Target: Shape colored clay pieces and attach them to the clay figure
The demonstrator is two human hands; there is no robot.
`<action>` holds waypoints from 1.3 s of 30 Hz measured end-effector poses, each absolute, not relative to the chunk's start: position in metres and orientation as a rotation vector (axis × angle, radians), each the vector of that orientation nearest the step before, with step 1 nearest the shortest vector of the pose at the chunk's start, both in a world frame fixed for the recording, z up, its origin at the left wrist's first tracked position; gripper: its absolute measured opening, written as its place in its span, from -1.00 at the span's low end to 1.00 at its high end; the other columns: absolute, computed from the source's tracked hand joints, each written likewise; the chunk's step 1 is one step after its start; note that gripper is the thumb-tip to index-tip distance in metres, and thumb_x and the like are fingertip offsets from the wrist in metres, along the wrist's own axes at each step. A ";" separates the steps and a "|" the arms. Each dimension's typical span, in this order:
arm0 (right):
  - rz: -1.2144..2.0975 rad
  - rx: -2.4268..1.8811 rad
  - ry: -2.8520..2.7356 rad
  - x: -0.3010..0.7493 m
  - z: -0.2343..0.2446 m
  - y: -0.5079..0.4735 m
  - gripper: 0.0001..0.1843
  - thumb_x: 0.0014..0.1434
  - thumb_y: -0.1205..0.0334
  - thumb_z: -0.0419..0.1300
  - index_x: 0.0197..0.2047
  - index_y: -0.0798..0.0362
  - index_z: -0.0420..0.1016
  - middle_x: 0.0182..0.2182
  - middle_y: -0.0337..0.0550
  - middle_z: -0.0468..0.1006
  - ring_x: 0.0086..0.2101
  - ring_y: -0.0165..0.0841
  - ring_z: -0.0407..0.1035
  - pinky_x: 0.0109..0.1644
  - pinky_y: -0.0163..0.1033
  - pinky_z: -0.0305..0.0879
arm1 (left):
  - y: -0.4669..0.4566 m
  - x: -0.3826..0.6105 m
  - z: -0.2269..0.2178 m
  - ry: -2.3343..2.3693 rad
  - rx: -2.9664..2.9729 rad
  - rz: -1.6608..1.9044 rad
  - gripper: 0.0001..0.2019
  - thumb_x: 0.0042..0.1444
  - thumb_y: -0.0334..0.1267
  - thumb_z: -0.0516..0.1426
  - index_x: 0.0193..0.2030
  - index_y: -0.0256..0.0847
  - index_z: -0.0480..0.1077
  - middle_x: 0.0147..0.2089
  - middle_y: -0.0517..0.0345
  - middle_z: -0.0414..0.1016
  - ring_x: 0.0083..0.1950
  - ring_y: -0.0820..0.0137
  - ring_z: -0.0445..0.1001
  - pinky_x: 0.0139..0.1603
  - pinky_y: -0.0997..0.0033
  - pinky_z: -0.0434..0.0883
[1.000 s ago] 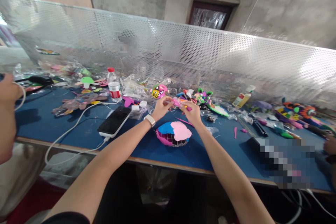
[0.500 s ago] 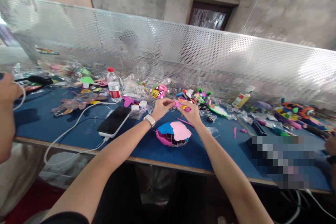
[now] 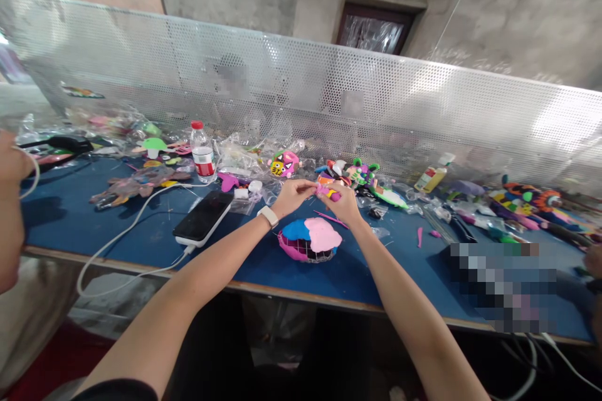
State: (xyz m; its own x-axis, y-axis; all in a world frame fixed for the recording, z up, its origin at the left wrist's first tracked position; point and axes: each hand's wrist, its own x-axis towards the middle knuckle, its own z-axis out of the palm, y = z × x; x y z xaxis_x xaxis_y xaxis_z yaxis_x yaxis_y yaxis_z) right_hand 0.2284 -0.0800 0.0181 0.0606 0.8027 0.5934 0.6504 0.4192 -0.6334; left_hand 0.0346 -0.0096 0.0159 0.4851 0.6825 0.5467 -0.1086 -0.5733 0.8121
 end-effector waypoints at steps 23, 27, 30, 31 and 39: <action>0.846 -1.043 -1.292 0.233 0.021 -0.074 -0.44 0.06 -0.32 0.36 -0.26 0.05 0.57 -0.71 -0.31 0.44 -0.72 -0.44 0.25 -0.65 -0.35 0.21 | -0.021 0.026 0.025 0.386 2.577 1.398 -0.70 0.45 -0.17 0.09 0.22 -0.05 0.52 0.28 0.02 0.56 0.30 0.25 0.52 0.38 0.09 0.43; 0.926 -0.981 -1.352 0.240 0.022 -0.075 -0.44 0.09 -0.32 0.37 -0.27 0.06 0.57 -0.71 -0.32 0.43 -0.75 -0.48 0.20 -0.66 -0.36 0.16 | -0.018 0.023 0.026 0.332 2.717 1.312 -0.63 0.44 -0.15 0.10 0.32 0.00 0.45 0.36 0.05 0.49 0.33 0.23 0.50 0.36 0.08 0.44; 0.965 -0.961 -1.370 0.243 0.026 -0.078 -0.47 0.10 -0.28 0.40 -0.25 0.07 0.56 -0.73 -0.34 0.42 -0.77 -0.50 0.19 -0.67 -0.38 0.09 | -0.015 0.022 0.027 0.298 2.820 1.252 -0.61 0.44 -0.13 0.12 0.35 0.01 0.43 0.36 0.05 0.49 0.34 0.21 0.48 0.36 0.04 0.43; 0.971 -0.971 -1.371 0.243 0.027 -0.080 -0.47 0.11 -0.28 0.40 -0.24 0.07 0.56 -0.73 -0.35 0.42 -0.77 -0.50 0.19 -0.68 -0.39 0.08 | -0.014 0.022 0.027 0.290 2.858 1.234 -0.60 0.43 -0.12 0.13 0.35 0.00 0.42 0.36 0.04 0.50 0.35 0.20 0.47 0.37 0.02 0.41; 0.939 -1.000 -1.311 0.238 0.028 -0.077 -0.46 0.05 -0.30 0.43 -0.35 0.06 0.53 -0.73 -0.35 0.39 -0.77 -0.50 0.19 -0.70 -0.37 0.14 | -0.018 0.024 0.028 0.295 2.967 1.268 -0.62 0.42 -0.13 0.14 0.31 -0.11 0.44 0.30 -0.04 0.52 0.35 0.15 0.43 0.33 -0.01 0.42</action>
State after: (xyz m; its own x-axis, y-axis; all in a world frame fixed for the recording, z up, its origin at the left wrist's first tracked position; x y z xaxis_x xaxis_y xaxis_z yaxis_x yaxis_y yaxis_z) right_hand 0.2377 -0.0774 0.0283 0.0460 0.9496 0.3100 0.0127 0.3098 -0.9507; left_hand 0.0242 -0.0184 0.0276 0.6780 0.1278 0.7239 0.2048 -0.9786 -0.0190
